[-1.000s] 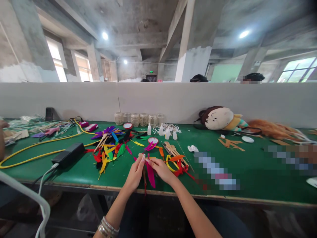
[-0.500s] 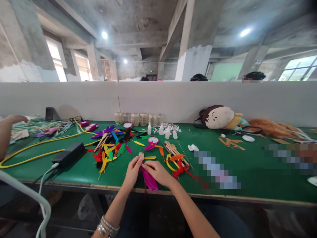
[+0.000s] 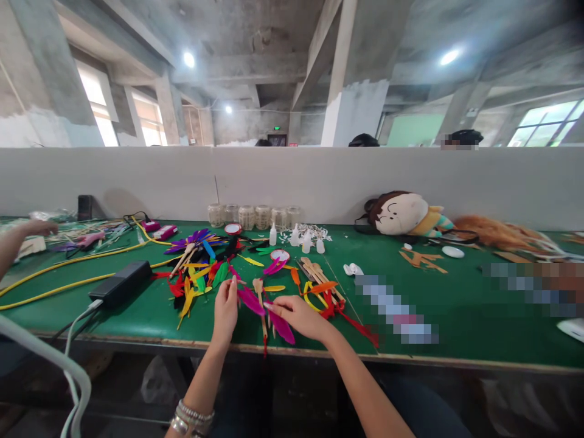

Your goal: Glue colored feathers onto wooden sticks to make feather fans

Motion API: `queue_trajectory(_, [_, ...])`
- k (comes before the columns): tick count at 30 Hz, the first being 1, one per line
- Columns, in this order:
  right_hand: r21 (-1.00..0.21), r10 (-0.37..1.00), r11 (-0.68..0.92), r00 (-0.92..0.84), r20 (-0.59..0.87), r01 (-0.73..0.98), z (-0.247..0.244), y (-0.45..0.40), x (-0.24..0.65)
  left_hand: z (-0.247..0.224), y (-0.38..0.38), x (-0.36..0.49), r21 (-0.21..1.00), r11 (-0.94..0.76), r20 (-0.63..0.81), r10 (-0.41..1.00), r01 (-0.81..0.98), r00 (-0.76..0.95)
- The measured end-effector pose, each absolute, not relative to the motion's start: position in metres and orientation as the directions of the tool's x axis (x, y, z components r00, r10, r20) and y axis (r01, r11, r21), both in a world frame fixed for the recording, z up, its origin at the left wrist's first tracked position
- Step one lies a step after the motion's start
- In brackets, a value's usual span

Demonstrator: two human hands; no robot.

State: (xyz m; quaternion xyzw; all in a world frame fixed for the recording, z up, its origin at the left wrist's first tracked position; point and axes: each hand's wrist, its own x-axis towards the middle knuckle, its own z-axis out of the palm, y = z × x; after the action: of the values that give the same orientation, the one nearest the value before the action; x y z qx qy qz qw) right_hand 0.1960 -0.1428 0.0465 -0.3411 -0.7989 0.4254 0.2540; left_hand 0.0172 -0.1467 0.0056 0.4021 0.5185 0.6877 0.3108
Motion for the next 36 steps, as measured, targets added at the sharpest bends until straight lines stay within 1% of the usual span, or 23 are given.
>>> queue_trajectory(2, [-0.868,0.796,0.382,-0.590,0.135,0.318,0.047,-0.140,0.199,0.006,-0.144,0.009,0.949,-0.264,0.314,0.826,0.171,-0.467])
queue_trajectory(4, [-0.875,0.814,0.375,-0.560,0.152,0.307,0.049,-0.139,0.201,0.007,-0.143,-0.004,0.914,-0.206,0.358,0.813,0.349,-0.459])
queue_trajectory(6, [-0.885,0.819,0.364,-0.552,0.156,0.291,0.050,-0.138,0.203,0.011,-0.143,-0.017,0.854,-0.129,0.389,0.802,0.503,-0.454])
queue_trajectory(8, [-0.893,0.818,0.351,-0.556,0.148,0.280,0.051,-0.137,0.203,0.016,-0.145,-0.027,0.749,-0.010,0.425,0.775,0.663,-0.468])
queue_trajectory(10, [-0.891,0.821,0.355,-0.550,0.153,0.282,0.051,-0.137,0.203,0.019,-0.147,-0.030,0.592,0.076,0.504,0.742,0.802,-0.443])
queue_trajectory(11, [-0.887,0.824,0.361,-0.544,0.160,0.286,0.051,-0.136,0.203,0.019,-0.147,-0.029,0.517,0.067,0.543,0.745,0.853,-0.387])
queue_trajectory(12, [-0.885,0.828,0.366,-0.534,0.169,0.287,0.051,-0.136,0.203,0.019,-0.148,-0.027,0.453,0.020,0.568,0.764,0.891,-0.306])
queue_trajectory(15, [-0.892,0.840,0.364,-0.508,0.191,0.268,0.051,-0.135,0.204,0.013,-0.145,-0.018,0.337,-0.191,0.550,0.835,0.922,-0.028])
queue_trajectory(17, [-0.900,0.843,0.354,-0.503,0.189,0.255,0.052,-0.134,0.206,0.008,-0.142,-0.012,0.293,-0.228,0.506,0.861,0.929,0.052])
queue_trajectory(19, [-0.900,0.844,0.352,-0.502,0.187,0.256,0.053,-0.134,0.208,0.005,-0.140,-0.011,0.276,-0.216,0.455,0.888,0.937,0.071])
queue_trajectory(24, [-0.886,0.845,0.372,-0.497,0.200,0.277,0.054,-0.134,0.209,0.005,-0.141,-0.020,0.284,-0.194,0.335,0.938,0.939,0.093])
queue_trajectory(29, [-0.887,0.846,0.360,-0.502,0.180,0.289,0.052,-0.133,0.209,0.008,-0.145,-0.027,0.197,-0.206,0.272,0.951,0.959,0.148])
queue_trajectory(33, [-0.884,0.847,0.365,-0.498,0.185,0.291,0.051,-0.132,0.209,0.008,-0.150,-0.029,0.117,-0.260,0.278,0.935,0.958,0.220])
queue_trajectory(35, [-0.880,0.846,0.371,-0.500,0.189,0.295,0.051,-0.131,0.209,0.008,-0.152,-0.033,0.080,-0.231,0.317,0.928,0.970,0.195])
queue_trajectory(36, [-0.879,0.843,0.374,-0.503,0.190,0.297,0.050,-0.131,0.208,0.008,-0.153,-0.035,0.061,-0.180,0.346,0.926,0.982,0.148])
